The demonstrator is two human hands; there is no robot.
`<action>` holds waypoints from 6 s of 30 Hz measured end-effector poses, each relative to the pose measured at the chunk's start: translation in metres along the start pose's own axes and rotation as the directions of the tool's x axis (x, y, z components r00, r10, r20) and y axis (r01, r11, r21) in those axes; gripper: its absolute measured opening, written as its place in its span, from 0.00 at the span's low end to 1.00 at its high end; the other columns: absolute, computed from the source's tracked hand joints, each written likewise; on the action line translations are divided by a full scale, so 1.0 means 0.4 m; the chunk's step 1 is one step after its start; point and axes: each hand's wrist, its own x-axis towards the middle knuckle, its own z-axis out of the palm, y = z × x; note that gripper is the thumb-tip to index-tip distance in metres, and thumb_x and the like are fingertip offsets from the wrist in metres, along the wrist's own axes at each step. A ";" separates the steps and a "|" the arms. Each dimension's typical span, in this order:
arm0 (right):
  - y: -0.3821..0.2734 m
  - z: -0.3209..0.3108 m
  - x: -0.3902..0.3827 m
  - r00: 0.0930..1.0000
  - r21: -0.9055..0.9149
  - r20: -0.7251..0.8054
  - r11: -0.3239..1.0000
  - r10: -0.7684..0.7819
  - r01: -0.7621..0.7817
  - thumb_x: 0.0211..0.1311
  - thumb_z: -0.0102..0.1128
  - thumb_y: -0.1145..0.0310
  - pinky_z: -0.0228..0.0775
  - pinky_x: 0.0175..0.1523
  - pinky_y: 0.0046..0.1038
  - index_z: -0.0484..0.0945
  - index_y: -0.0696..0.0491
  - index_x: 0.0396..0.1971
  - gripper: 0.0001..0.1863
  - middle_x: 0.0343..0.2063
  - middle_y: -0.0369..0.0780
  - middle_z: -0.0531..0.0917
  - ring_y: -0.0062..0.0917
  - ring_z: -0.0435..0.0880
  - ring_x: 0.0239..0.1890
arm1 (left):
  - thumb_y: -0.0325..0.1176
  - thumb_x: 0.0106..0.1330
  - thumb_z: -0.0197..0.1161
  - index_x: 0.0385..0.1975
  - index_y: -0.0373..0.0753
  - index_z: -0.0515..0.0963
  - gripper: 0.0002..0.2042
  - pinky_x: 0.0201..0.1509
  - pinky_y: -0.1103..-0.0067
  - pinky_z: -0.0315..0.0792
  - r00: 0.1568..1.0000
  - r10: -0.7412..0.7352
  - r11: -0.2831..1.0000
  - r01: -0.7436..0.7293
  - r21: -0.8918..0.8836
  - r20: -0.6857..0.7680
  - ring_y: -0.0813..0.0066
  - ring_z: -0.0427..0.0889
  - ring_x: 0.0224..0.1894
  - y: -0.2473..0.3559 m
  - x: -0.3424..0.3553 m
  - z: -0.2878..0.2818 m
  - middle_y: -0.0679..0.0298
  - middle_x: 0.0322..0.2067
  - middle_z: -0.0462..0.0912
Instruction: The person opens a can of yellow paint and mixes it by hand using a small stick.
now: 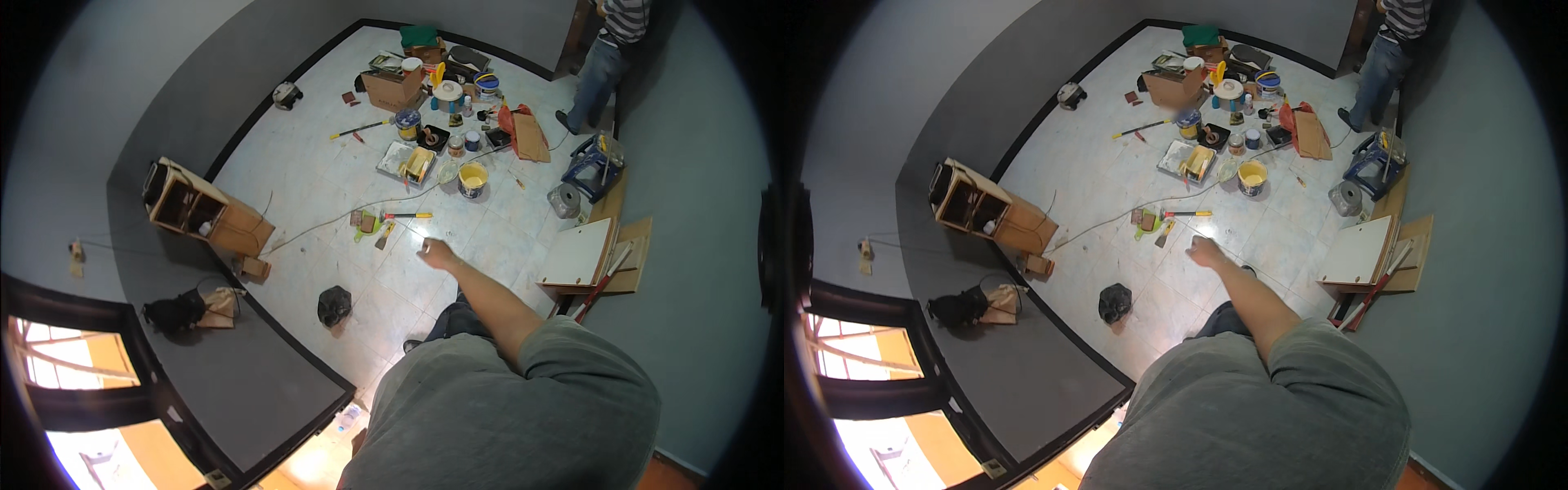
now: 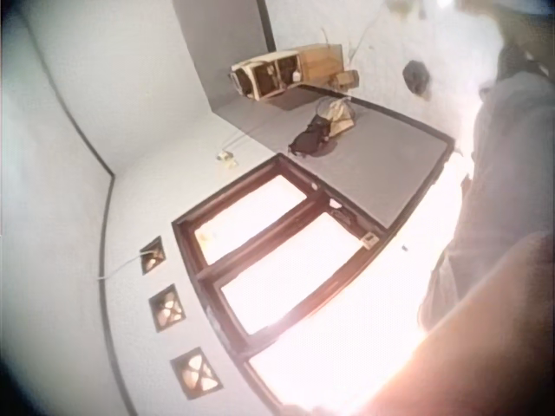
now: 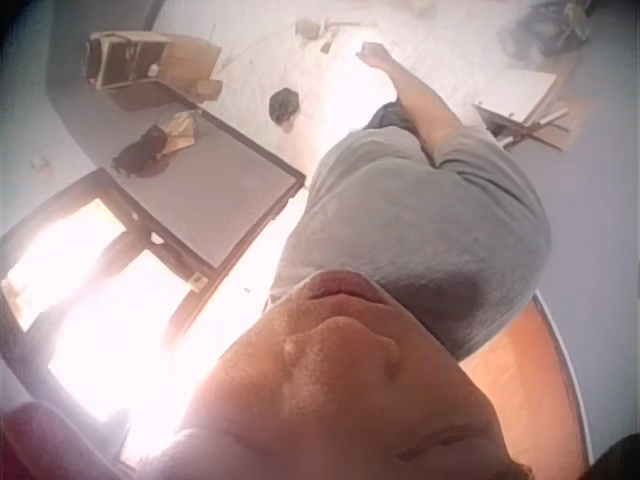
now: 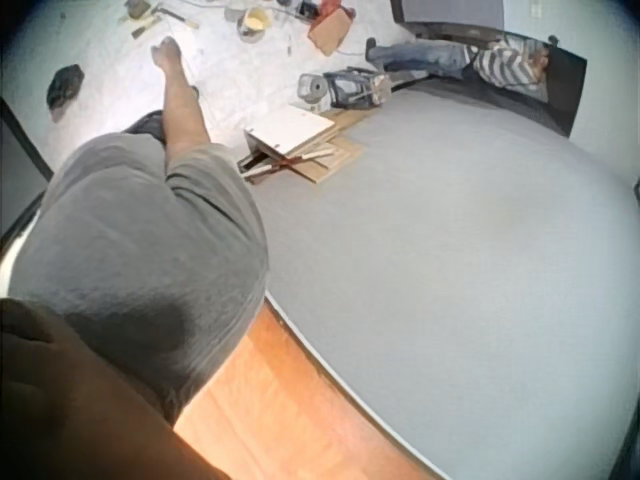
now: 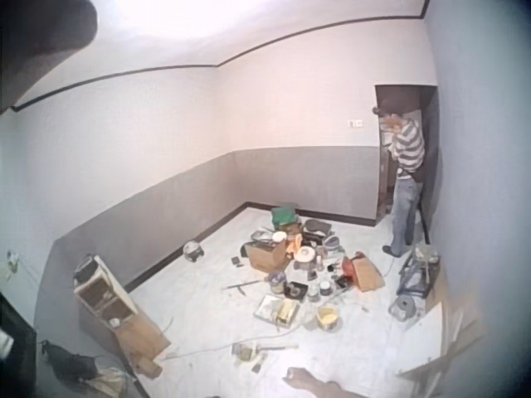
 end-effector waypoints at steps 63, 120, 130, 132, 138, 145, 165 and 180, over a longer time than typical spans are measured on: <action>0.926 -0.609 0.109 0.803 0.038 0.067 0.803 0.592 -0.595 0.61 0.68 0.59 0.76 0.33 0.33 0.79 0.56 0.33 0.15 0.26 0.45 0.85 0.29 0.86 0.26 | 0.45 0.67 0.64 0.57 0.38 0.77 0.23 0.53 0.73 0.75 0.919 0.275 0.945 -0.313 0.098 0.283 0.65 0.83 0.47 1.677 0.850 0.886 0.53 0.45 0.84; 1.229 -0.413 1.820 0.999 0.655 -0.022 0.756 0.040 -0.016 0.67 0.59 0.77 0.75 0.47 0.21 0.77 0.62 0.46 0.10 0.37 0.37 0.83 0.15 0.81 0.39 | 0.27 0.64 0.66 0.56 0.33 0.75 0.20 0.54 0.74 0.74 0.594 0.803 0.592 -0.804 -0.049 -0.041 0.67 0.84 0.46 2.105 1.734 1.827 0.53 0.51 0.81; 1.330 -0.448 1.714 0.988 0.665 -0.152 0.735 -0.039 0.132 0.69 0.59 0.69 0.75 0.47 0.22 0.77 0.63 0.47 0.13 0.37 0.39 0.85 0.19 0.82 0.39 | 0.32 0.73 0.59 0.46 0.27 0.79 0.13 0.46 0.80 0.78 0.445 0.747 0.661 -0.409 -0.630 0.495 0.74 0.86 0.37 2.226 1.829 2.010 0.56 0.37 0.87; 1.356 -0.429 1.654 0.997 0.588 -0.051 0.805 -0.055 0.074 0.71 0.58 0.67 0.76 0.49 0.24 0.77 0.63 0.48 0.14 0.39 0.40 0.85 0.20 0.83 0.39 | 0.31 0.73 0.60 0.48 0.26 0.79 0.13 0.47 0.81 0.79 0.416 0.740 0.671 -0.400 -0.623 0.530 0.73 0.87 0.38 2.230 1.802 2.027 0.56 0.38 0.86; 1.446 -0.413 1.483 0.931 0.400 -0.344 0.916 0.123 0.027 0.73 0.54 0.65 0.72 0.35 0.24 0.78 0.61 0.46 0.13 0.27 0.38 0.82 0.17 0.80 0.29 | 0.27 0.71 0.62 0.56 0.30 0.75 0.16 0.51 0.80 0.77 0.281 0.725 0.639 -0.614 -0.463 0.628 0.74 0.86 0.43 2.083 1.796 2.022 0.58 0.46 0.85; 1.599 -0.521 1.274 0.982 -0.383 0.031 0.910 0.185 -0.160 0.65 0.54 0.72 0.73 0.39 0.36 0.79 0.57 0.45 0.11 0.25 0.44 0.83 0.36 0.83 0.30 | 0.37 0.71 0.61 0.60 0.34 0.73 0.21 0.58 0.75 0.73 0.620 0.533 0.733 -0.678 0.051 0.576 0.70 0.80 0.51 1.884 2.314 1.683 0.58 0.50 0.81; 1.791 -0.146 1.606 0.807 -0.722 0.505 0.662 0.305 0.202 0.64 0.51 0.72 0.80 0.44 0.39 0.81 0.57 0.39 0.11 0.37 0.48 0.86 0.42 0.87 0.41 | 0.62 0.34 0.82 0.65 0.30 0.09 0.83 0.73 0.47 0.18 0.991 0.132 0.742 -0.094 0.664 -0.007 0.30 0.07 0.70 1.684 2.644 1.893 0.25 0.65 0.08; 1.834 -0.179 1.609 0.773 -0.745 0.237 0.620 0.589 -0.244 0.62 0.52 0.73 0.80 0.45 0.41 0.81 0.57 0.45 0.14 0.38 0.49 0.87 0.43 0.87 0.41 | 0.55 0.39 0.81 0.70 0.42 0.13 0.77 0.76 0.53 0.35 0.976 0.213 0.625 -0.095 0.774 -0.053 0.30 0.20 0.73 1.647 2.711 1.946 0.28 0.68 0.15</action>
